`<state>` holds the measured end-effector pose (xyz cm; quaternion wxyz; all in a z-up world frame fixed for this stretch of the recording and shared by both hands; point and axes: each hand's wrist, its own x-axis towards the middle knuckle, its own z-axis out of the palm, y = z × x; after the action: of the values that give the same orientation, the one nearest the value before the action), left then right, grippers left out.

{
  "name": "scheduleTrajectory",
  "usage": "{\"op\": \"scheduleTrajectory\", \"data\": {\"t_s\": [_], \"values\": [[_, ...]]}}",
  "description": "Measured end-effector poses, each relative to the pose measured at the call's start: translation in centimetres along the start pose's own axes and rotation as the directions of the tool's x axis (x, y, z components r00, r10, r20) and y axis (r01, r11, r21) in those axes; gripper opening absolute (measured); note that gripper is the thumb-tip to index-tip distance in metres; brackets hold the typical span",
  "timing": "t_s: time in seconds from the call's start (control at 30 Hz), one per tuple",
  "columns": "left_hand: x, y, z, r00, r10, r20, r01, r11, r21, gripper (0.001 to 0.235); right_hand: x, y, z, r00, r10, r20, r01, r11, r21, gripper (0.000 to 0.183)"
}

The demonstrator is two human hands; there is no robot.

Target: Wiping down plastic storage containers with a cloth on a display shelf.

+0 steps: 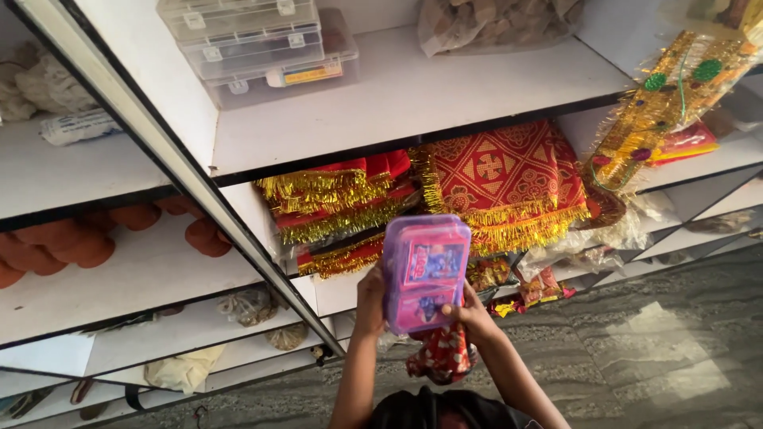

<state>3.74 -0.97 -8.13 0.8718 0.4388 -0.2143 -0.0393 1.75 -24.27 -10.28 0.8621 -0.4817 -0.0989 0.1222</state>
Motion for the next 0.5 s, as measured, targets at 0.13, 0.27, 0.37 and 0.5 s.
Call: {"op": "scheduleTrajectory", "data": {"t_s": [0.13,0.27,0.37,0.5], "values": [[-1.0,0.9,4.5,0.973,0.099,-0.211,-0.143,0.968,-0.206,0.079,0.4,0.5,0.1,0.986,0.0,-0.166,0.023,0.99,0.137,0.098],[-3.6,-3.5,6.1,0.972,0.187,-0.145,-0.149,0.96,0.236,0.116,0.5,0.8,0.4,0.982,-0.053,-0.182,0.073,0.992,0.106,0.091],[-4.6,-9.3,4.3,0.987,0.062,-0.146,-0.026,0.971,0.239,0.104,-0.1,4.6,-2.0,0.976,-0.035,-0.214,0.052,0.996,0.077,0.091],[-2.9,-0.9,8.2,0.984,-0.143,0.103,0.014,0.647,0.762,0.088,-0.5,2.8,-0.3,0.963,-0.153,-0.222,0.159,0.987,0.009,0.085]]}}
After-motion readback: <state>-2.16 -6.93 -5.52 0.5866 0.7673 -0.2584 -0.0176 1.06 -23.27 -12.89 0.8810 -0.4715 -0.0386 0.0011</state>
